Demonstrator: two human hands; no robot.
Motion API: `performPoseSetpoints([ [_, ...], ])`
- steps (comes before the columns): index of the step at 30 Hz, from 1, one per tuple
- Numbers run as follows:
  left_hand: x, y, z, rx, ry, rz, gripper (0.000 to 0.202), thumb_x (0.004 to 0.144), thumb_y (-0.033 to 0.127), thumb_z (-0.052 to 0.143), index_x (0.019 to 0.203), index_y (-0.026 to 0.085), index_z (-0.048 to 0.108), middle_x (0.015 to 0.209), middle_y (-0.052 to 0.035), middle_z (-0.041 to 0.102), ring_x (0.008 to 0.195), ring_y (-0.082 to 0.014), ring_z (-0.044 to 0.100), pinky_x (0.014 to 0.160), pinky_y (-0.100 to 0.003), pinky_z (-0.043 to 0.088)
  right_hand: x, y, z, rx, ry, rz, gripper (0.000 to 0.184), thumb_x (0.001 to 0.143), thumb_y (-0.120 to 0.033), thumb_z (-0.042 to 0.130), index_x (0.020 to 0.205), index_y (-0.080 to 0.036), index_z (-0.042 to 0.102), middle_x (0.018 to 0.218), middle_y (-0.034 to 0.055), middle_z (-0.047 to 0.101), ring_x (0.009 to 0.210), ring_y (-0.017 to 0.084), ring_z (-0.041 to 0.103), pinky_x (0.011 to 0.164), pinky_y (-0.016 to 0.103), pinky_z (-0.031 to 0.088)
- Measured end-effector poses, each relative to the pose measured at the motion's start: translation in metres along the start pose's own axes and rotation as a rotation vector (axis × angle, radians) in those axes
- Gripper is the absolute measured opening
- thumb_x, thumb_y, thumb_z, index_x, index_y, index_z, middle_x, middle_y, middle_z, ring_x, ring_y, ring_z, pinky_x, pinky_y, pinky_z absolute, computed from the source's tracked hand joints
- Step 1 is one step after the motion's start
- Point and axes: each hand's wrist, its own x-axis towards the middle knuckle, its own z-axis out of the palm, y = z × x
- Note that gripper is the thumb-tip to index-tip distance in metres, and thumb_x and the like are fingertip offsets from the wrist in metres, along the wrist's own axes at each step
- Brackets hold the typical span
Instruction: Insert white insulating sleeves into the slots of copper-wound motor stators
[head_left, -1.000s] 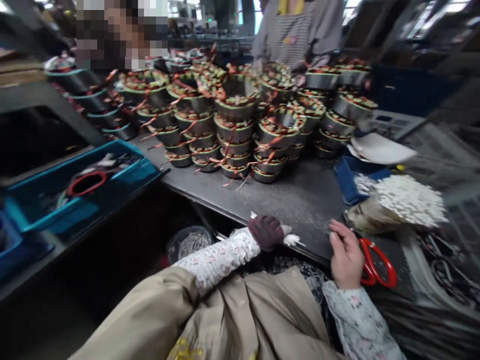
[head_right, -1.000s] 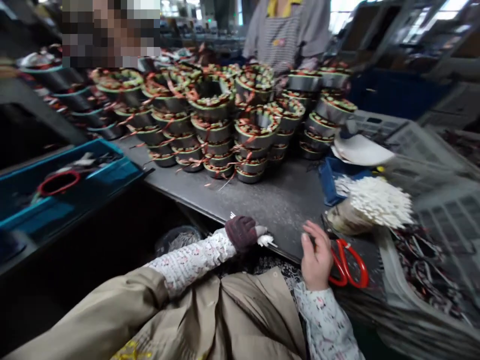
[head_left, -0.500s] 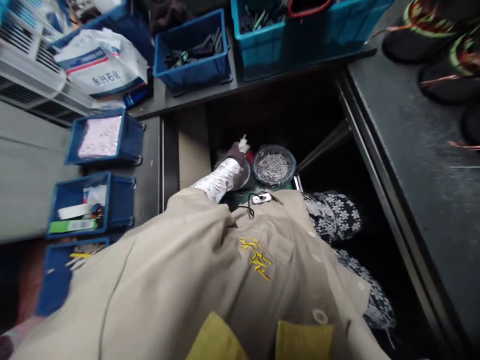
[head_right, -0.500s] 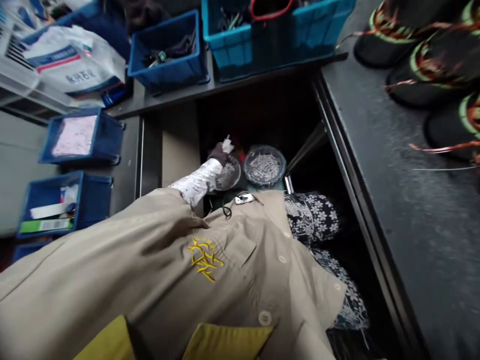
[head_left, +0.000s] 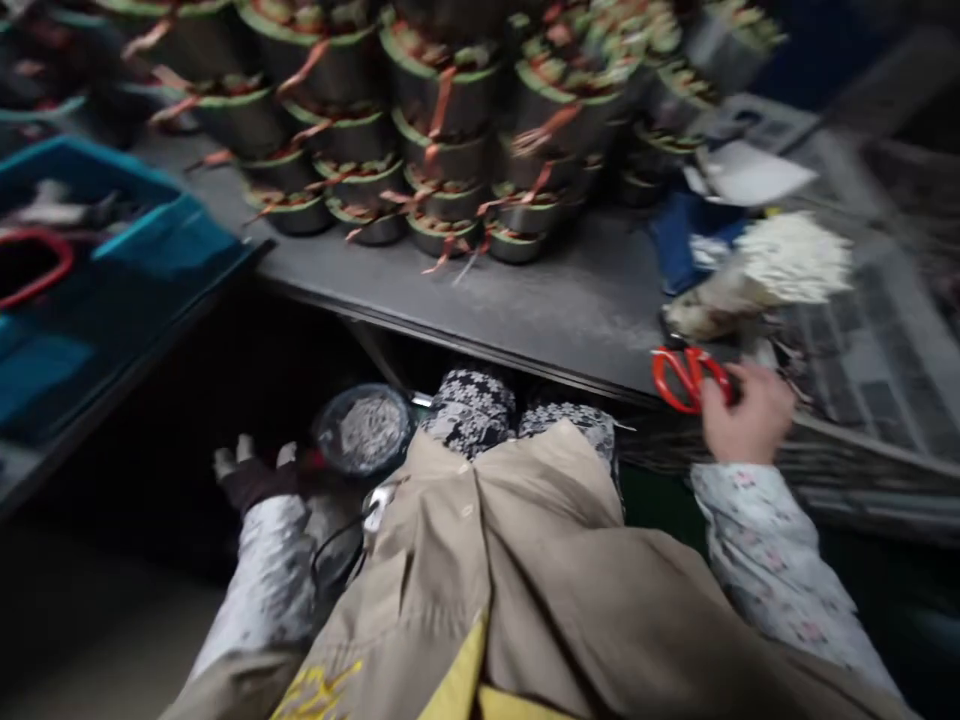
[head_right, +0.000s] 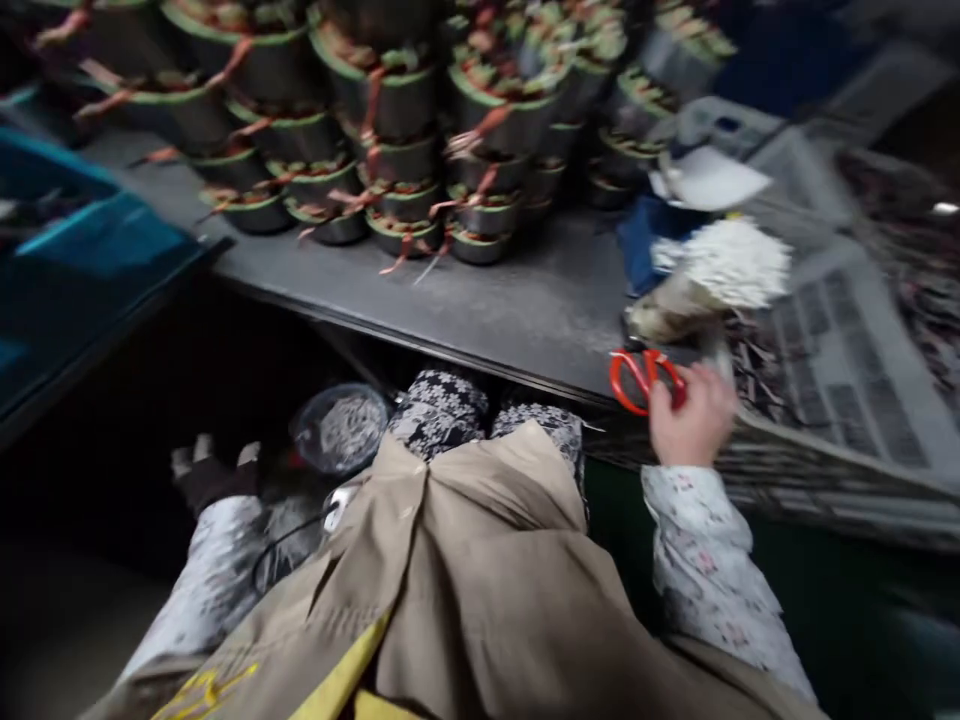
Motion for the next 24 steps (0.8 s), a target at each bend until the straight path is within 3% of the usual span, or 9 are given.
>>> performPoseSetpoints([
  [4,0.054,0.063,0.022,-0.219,0.345,0.358,0.083,0.092,0.049,0.063,0.153,0.061,0.008,0.169,0.0115,0.019,0.150,-0.0380,0.037,0.125,-0.062,0.036,-0.021,0.020,0.006,-0.054,-0.126,0.123,0.041,0.080,-0.048,0.052,0.095,-0.016,0.074,0.094,0.0160,0.071,0.098,0.031,0.062,0.096,0.056,0.049],
  [6,0.073,0.114,0.018,-0.290,0.401,0.664,0.083,0.091,0.044,0.067,0.154,0.054,0.014,0.164,0.0051,0.034,0.146,-0.0321,0.045,0.122,-0.055,0.042,-0.022,0.012,0.010,-0.034,-0.198,0.162,0.042,0.079,-0.037,0.055,0.108,-0.014,0.073,0.104,0.0173,0.071,0.108,0.032,0.059,0.102,0.058,0.045],
  [9,0.078,0.202,-0.004,-0.331,0.247,1.092,0.064,0.093,0.041,0.064,0.150,0.031,0.036,0.147,-0.0107,0.056,0.139,-0.0285,0.053,0.121,-0.049,0.042,-0.008,-0.004,0.019,0.025,-0.307,0.165,0.044,0.075,-0.028,0.065,0.115,-0.014,0.072,0.114,0.0156,0.070,0.109,0.030,0.060,0.103,0.053,0.047],
  [11,0.069,0.263,-0.019,-0.384,0.086,1.350,0.044,0.097,0.041,0.057,0.138,0.024,0.052,0.138,-0.0122,0.063,0.134,-0.0244,0.058,0.118,-0.043,0.046,0.006,-0.012,0.027,0.053,-0.344,0.163,0.042,0.073,-0.025,0.070,0.114,-0.016,0.072,0.116,0.0128,0.070,0.107,0.026,0.062,0.101,0.046,0.050],
  [13,0.056,0.325,-0.028,-0.369,-0.092,1.566,0.045,0.101,0.042,0.049,0.142,0.023,0.053,0.145,-0.0125,0.059,0.132,-0.0214,0.060,0.113,-0.039,0.049,0.018,-0.019,0.037,0.062,-0.382,0.167,0.039,0.074,-0.023,0.072,0.112,-0.015,0.073,0.115,0.0125,0.070,0.107,0.025,0.063,0.100,0.043,0.051],
  [16,0.037,0.412,-0.029,-0.227,-0.315,1.680,0.052,0.100,0.038,0.050,0.149,0.021,0.048,0.160,-0.0136,0.042,0.138,-0.0234,0.055,0.115,-0.038,0.048,0.030,-0.031,0.048,0.032,-0.423,0.181,0.027,0.079,-0.021,0.071,0.104,-0.012,0.075,0.114,0.0162,0.069,0.109,0.028,0.063,0.102,0.043,0.050],
  [19,0.024,0.482,-0.023,0.001,-0.380,1.631,0.056,0.092,0.034,0.062,0.146,0.022,0.052,0.155,-0.0157,0.047,0.131,-0.0291,0.060,0.111,-0.041,0.050,0.032,-0.041,0.049,-0.021,-0.458,0.198,0.023,0.081,-0.021,0.070,0.101,-0.010,0.075,0.112,0.0186,0.070,0.109,0.029,0.063,0.103,0.043,0.049],
  [21,0.019,0.514,-0.018,0.056,-0.363,1.615,0.056,0.090,0.026,0.062,0.145,0.019,0.054,0.144,-0.0192,0.057,0.122,-0.0325,0.065,0.105,-0.044,0.053,0.032,-0.044,0.047,-0.059,-0.480,0.197,0.022,0.083,-0.025,0.072,0.098,-0.010,0.075,0.108,0.0185,0.071,0.109,0.030,0.063,0.102,0.043,0.049],
  [24,0.019,0.545,-0.007,0.071,-0.315,1.588,0.056,0.091,0.021,0.058,0.146,0.015,0.052,0.145,-0.0246,0.054,0.115,-0.0369,0.067,0.098,-0.052,0.054,0.030,-0.045,0.046,-0.101,-0.493,0.204,0.022,0.085,-0.031,0.072,0.097,-0.013,0.075,0.113,0.0162,0.070,0.115,0.030,0.060,0.104,0.041,0.047],
])
